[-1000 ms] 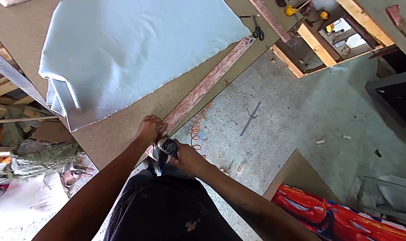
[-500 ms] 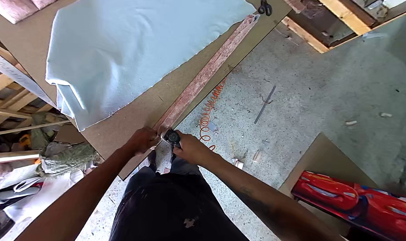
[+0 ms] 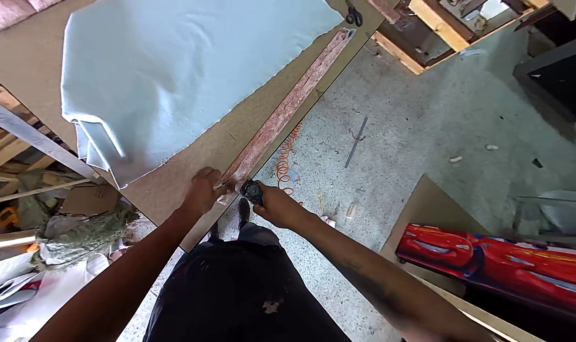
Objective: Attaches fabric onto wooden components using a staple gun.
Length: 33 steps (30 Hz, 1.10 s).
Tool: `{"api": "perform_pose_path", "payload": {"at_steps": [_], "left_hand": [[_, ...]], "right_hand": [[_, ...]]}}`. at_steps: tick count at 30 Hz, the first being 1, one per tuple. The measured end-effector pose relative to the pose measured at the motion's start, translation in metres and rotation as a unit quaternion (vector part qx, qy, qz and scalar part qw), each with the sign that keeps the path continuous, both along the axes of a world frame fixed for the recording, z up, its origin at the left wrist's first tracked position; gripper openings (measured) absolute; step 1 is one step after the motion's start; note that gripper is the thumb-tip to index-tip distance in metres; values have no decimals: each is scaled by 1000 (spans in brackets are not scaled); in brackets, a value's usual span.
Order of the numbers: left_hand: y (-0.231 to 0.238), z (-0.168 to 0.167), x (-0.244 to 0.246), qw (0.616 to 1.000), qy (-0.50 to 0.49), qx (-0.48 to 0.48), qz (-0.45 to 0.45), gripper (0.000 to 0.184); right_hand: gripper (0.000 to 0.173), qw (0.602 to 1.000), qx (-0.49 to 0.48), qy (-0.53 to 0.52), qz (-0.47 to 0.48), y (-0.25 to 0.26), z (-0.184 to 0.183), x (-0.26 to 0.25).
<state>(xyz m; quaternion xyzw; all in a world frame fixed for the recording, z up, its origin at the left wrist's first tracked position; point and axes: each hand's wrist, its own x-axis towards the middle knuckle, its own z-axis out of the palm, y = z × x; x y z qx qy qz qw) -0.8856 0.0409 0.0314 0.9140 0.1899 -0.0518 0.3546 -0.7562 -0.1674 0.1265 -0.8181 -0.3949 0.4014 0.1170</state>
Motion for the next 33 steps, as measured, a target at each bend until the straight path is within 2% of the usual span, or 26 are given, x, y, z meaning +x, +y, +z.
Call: {"api": "perform_pose_path", "payload": {"at_steps": [1, 5, 11, 13, 15, 16, 19, 20, 21, 22, 24, 29, 33], "left_hand": [[-1, -1, -1, 1000, 0, 2, 0, 29], [4, 1, -1, 1000, -5, -3, -18, 21], [9, -8, -1, 1000, 6, 14, -26, 21], [13, -5, -10, 998, -36, -12, -43, 20], [29, -6, -21, 982, -139, -92, -84, 18], [38, -6, -25, 970, -170, -117, -129, 24], [47, -7, -30, 949, -145, -42, -278, 58], [46, -10, -27, 943, -137, -14, -303, 57], [43, -12, -21, 938, -137, 10, -317, 50], [41, -15, -13, 935, -141, 34, -325, 42], [35, -24, 0, 933, -145, 63, -323, 39], [35, -37, 10, 938, -161, 23, -306, 39], [37, -37, 13, 943, -165, 9, -288, 37]], "right_hand": [[47, 1000, 3, 0, -5, -2, -2, -3], [37, 1000, 8, -1, -21, -2, -4, -12], [33, 1000, 5, -2, -18, 3, -7, -39], [34, 999, 3, -4, -32, 3, -6, -44], [32, 999, 19, 1, -49, 0, -6, -44], [29, 997, 29, 10, -66, -4, -6, -43], [22, 988, 47, 41, -141, -25, -4, -51], [21, 984, 49, 45, -164, -30, -5, -56], [20, 981, 51, 43, -181, -34, -6, -60], [19, 980, 50, 41, -191, -36, -6, -62], [19, 979, 47, 38, -195, -37, -8, -68], [17, 974, 84, 33, -208, -28, -18, -87], [19, 972, 74, 18, -221, -14, -23, -99]]}}
